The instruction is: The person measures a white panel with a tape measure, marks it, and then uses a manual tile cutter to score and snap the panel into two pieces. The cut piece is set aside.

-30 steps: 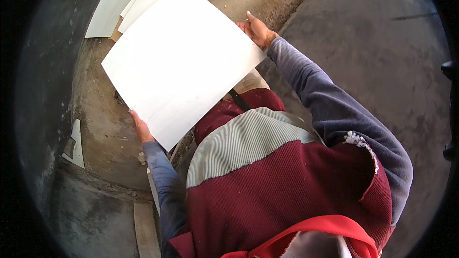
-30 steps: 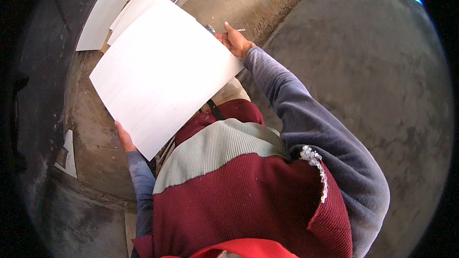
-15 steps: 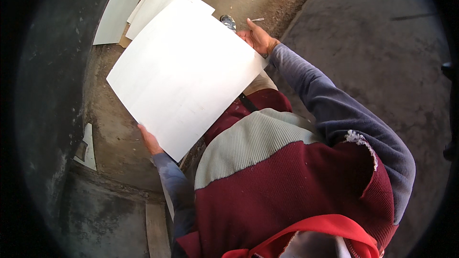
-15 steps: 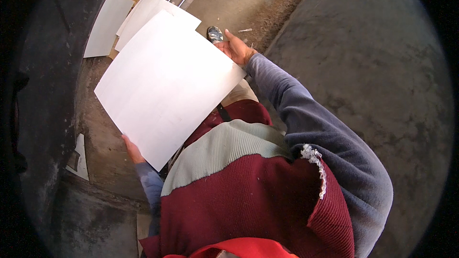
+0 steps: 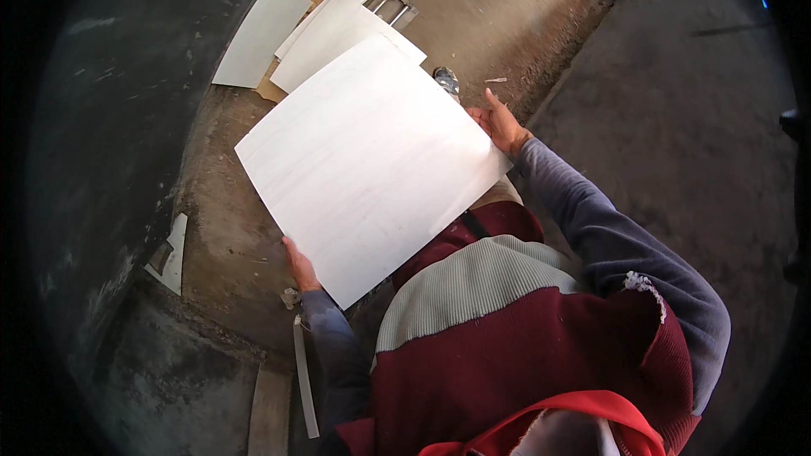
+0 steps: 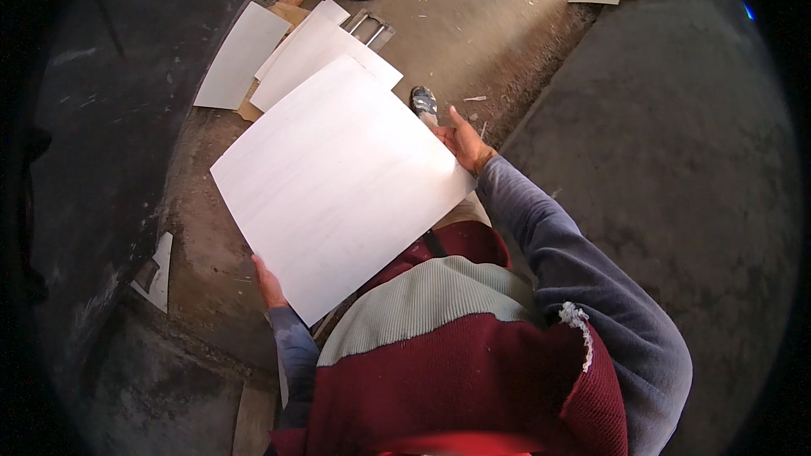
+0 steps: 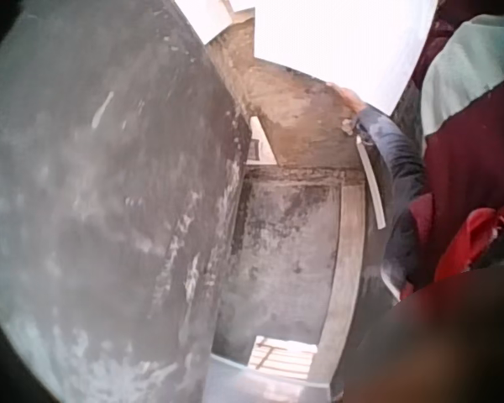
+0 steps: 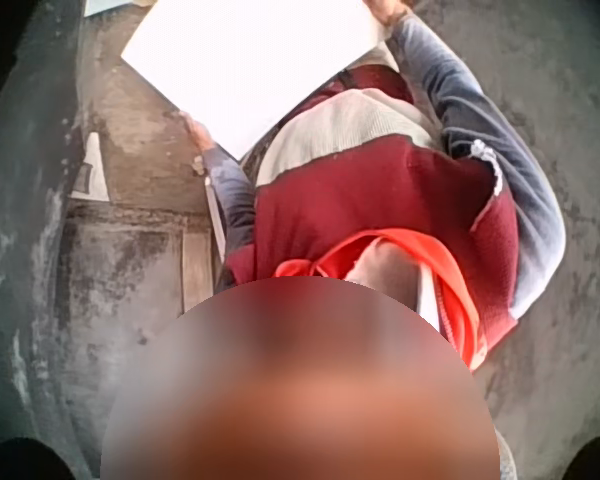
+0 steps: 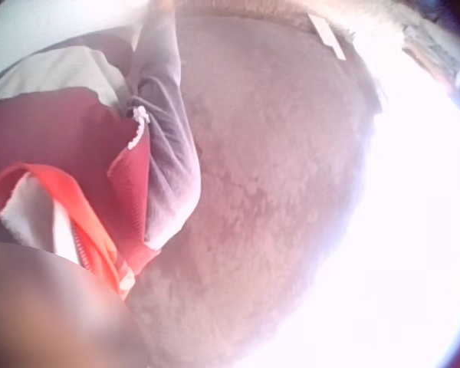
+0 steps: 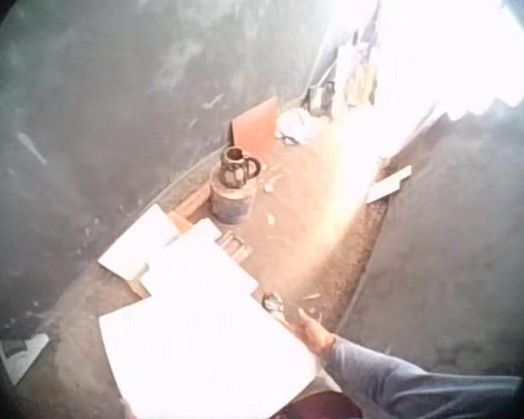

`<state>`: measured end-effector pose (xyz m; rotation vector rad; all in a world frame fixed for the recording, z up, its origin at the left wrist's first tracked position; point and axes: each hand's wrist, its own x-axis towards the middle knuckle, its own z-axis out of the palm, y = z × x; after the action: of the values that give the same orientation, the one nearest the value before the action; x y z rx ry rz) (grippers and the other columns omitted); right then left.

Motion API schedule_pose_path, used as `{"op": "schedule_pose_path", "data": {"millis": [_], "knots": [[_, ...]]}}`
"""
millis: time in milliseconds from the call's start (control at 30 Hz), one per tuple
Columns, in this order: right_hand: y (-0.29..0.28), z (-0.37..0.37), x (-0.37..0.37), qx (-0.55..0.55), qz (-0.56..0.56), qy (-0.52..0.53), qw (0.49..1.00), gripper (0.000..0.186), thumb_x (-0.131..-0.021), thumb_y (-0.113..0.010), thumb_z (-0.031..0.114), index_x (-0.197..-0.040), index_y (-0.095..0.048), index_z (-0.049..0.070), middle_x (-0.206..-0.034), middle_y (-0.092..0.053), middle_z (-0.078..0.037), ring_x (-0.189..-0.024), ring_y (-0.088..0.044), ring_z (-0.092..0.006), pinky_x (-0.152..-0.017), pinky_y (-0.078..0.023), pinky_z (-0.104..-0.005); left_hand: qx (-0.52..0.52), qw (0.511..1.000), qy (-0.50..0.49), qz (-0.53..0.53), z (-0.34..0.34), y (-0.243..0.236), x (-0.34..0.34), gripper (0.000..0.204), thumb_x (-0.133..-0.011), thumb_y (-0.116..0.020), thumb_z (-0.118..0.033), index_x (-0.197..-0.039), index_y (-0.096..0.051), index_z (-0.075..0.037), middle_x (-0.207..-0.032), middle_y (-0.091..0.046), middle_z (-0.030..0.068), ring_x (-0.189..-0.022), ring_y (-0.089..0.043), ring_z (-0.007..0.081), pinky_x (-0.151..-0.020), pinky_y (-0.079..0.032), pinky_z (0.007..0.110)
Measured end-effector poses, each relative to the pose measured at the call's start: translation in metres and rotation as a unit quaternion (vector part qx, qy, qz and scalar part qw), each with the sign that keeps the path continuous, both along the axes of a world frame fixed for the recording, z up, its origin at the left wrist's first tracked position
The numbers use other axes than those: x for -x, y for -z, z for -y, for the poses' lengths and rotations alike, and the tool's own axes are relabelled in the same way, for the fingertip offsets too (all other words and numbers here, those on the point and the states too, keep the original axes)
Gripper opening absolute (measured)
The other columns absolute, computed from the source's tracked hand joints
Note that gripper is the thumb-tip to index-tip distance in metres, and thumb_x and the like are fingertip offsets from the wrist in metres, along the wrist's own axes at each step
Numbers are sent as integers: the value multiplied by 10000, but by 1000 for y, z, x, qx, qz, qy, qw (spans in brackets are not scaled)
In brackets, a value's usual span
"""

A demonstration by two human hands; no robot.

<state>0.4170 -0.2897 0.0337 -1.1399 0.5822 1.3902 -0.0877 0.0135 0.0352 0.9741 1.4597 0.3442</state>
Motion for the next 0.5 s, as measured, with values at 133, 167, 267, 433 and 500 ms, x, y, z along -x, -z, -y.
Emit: {"op": "schedule_pose_path", "data": {"millis": [133,167,267,433,500], "knots": [[0,6,3,-2,33,-17,999,1007,-1058,-262,739,-1480,-469,-152,-1444,-615,-246,-1326,-613,-274,-1177,-433,-369,-23,999,35,-32,-4,-10,-12,738,-1121,-412,-569,-1477,-520,68,-1481,-574,145,-1305,-559,252,-1105,-437,358],[2,8,3,-9,31,-15,999,1011,-1043,-304,758,-1469,-491,-139,-1428,-630,-230,-1303,-625,-273,-1167,-438,-368,-16,998,39,-40,-5,-13,-15,735,-1121,-412,-567,-1477,-520,68,-1479,-576,141,-1303,-561,249,-1101,-440,356],[15,11,5,21,22,0,1000,1020,-1017,-370,781,-1458,-511,-128,-1412,-643,-220,-1279,-633,-278,-1154,-442,-374,8,999,32,-28,-6,-22,-26,743,-1118,-413,-576,-1481,-513,65,-1458,-591,140,-1293,-571,247,-1096,-449,356],[24,12,13,73,31,-12,997,1036,-997,-399,782,-1465,-507,-135,-1413,-640,-224,-1247,-636,-284,-1139,-438,-375,65,997,18,28,-5,-33,-41,745,-1116,-403,-589,-1475,-514,54,-1413,-625,145,-1253,-617,255,-1064,-493,374],[15,12,14,120,47,-26,991,1043,-987,-404,790,-1458,-516,-134,-1408,-643,-223,-1252,-634,-290,-1143,-431,-386,104,993,10,53,-5,-35,-42,744,-1115,-399,-591,-1470,-520,52,-1407,-630,147,-1245,-628,257,-1054,-506,380]]}}
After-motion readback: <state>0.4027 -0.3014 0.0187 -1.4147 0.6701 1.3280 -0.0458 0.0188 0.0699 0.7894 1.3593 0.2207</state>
